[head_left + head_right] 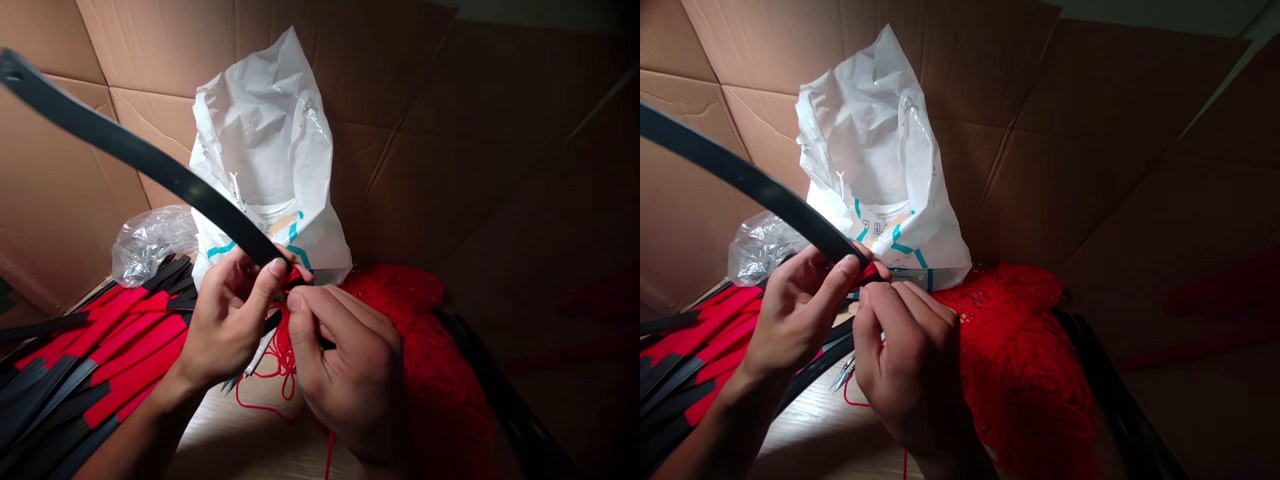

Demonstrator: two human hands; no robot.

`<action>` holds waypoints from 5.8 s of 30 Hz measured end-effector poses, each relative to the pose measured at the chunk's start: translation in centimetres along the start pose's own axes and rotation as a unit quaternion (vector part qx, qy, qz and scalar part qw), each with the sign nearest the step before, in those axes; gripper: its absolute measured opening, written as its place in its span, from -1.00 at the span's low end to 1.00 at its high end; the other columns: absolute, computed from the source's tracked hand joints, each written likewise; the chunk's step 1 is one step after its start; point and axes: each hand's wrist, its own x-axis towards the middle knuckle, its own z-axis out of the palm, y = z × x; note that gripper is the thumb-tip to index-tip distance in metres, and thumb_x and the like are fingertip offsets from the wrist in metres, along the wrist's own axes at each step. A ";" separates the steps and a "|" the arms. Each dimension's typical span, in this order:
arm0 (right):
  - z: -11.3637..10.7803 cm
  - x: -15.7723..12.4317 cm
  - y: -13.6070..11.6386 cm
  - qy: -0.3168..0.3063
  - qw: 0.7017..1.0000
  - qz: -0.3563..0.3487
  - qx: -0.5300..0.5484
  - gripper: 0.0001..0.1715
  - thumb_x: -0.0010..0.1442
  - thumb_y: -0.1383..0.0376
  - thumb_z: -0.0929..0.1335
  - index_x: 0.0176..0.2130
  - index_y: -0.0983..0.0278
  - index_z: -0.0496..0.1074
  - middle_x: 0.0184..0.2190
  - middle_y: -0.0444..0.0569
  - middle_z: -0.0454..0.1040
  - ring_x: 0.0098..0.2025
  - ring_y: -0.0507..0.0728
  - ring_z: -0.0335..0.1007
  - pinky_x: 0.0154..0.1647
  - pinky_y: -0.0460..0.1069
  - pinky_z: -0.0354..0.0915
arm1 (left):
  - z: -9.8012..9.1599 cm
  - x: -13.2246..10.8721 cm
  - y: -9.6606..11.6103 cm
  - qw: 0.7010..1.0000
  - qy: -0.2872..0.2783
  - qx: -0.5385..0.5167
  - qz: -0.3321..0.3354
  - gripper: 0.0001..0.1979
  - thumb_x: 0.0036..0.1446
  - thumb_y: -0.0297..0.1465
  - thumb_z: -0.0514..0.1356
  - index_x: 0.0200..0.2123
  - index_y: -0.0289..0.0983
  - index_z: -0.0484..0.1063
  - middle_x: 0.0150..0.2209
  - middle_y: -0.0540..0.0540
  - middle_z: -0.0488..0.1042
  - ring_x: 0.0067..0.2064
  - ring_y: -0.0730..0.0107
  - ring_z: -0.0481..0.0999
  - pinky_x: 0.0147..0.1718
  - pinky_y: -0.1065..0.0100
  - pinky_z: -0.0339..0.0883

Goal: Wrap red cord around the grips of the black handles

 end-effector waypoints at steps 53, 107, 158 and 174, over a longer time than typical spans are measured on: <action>-2.6 0.8 2.4 -0.029 0.999 0.029 0.005 -0.80 0.51 0.35 0.34 -0.18 0.28 0.54 -0.26 -0.08 0.54 -0.19 0.02 0.51 -0.15 -0.07 0.40 | -0.9 -0.7 -1.0 0.982 -0.131 0.131 -0.024 -0.68 0.56 -0.15 0.10 -0.23 -0.22 0.35 -0.38 0.07 0.30 -0.47 0.59 0.16 -0.57 0.48 0.05; -5.5 6.7 1.3 -0.269 0.923 -0.218 -0.165 -0.87 0.45 0.46 0.31 -0.07 0.36 0.46 -0.15 0.08 0.52 -0.11 0.17 0.43 -0.09 0.04 0.40 | -1.0 0.5 0.9 0.956 -0.202 0.064 -0.203 -0.61 0.44 -0.06 0.04 -0.39 -0.16 0.23 -0.52 0.10 0.18 -0.56 0.47 0.13 -0.64 0.44 0.06; -1.7 3.6 2.7 -0.082 0.885 -0.344 -0.302 -0.93 0.35 0.55 0.38 -0.16 0.49 0.50 -0.44 0.09 0.49 -0.40 0.16 0.35 -0.36 0.08 0.37 | -0.2 -1.7 -1.3 0.919 -0.138 0.351 0.113 -0.85 0.47 -0.41 -0.02 -0.23 -0.12 0.09 -0.34 0.07 0.20 -0.40 0.33 0.10 -0.37 0.18 -0.04; -0.7 0.7 -0.3 -0.132 0.927 0.263 0.233 -0.78 0.48 0.09 0.39 -0.04 0.18 0.39 -0.11 -0.04 0.58 -0.21 0.04 0.58 -0.19 -0.06 0.57 | -0.4 -0.4 0.4 0.965 -0.080 0.247 -0.034 -0.69 0.56 -0.25 -0.04 -0.31 -0.17 0.24 -0.37 0.04 0.38 -0.35 0.36 0.29 -0.31 0.20 0.12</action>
